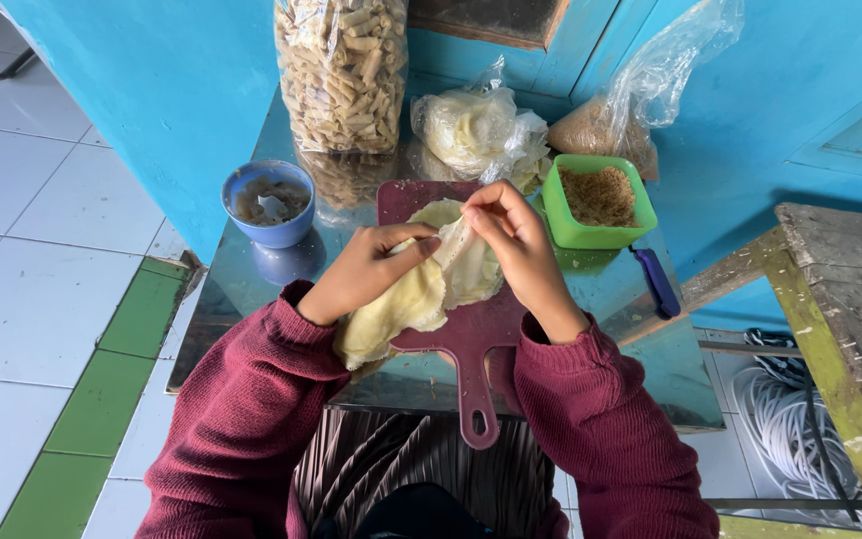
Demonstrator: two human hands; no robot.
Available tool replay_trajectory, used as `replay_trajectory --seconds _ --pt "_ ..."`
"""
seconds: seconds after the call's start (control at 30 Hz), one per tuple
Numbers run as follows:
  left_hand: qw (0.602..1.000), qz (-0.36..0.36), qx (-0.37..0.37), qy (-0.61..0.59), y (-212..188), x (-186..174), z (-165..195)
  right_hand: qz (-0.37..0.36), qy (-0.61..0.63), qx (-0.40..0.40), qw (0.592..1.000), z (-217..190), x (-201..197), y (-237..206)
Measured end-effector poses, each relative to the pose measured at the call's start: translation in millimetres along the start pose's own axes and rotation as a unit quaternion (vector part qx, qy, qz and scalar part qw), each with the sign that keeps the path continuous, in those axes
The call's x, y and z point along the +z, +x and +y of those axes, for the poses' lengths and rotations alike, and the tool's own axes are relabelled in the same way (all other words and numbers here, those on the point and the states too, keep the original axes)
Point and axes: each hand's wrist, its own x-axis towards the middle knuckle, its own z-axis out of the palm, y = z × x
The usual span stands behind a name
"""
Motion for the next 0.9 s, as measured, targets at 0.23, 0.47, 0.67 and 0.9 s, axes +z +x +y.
replay_trajectory --seconds 0.23,0.47,0.67,0.9 --pt "0.998 -0.002 -0.042 0.056 -2.2 -1.8 12.6 0.038 -0.17 -0.117 0.978 -14.4 11.6 -7.5" --pt "0.997 0.033 0.065 0.042 -0.4 -4.0 13.7 0.064 -0.131 -0.113 0.983 -24.6 -7.0 -1.9" --pt "0.991 0.047 0.109 0.059 -3.2 5.1 21.1 0.055 -0.091 -0.085 0.991 -27.0 -17.3 0.0" --pt "0.992 0.086 0.064 0.073 -2.4 12.7 26.9 0.034 -0.135 -0.045 0.989 -29.6 -1.2 -5.2"
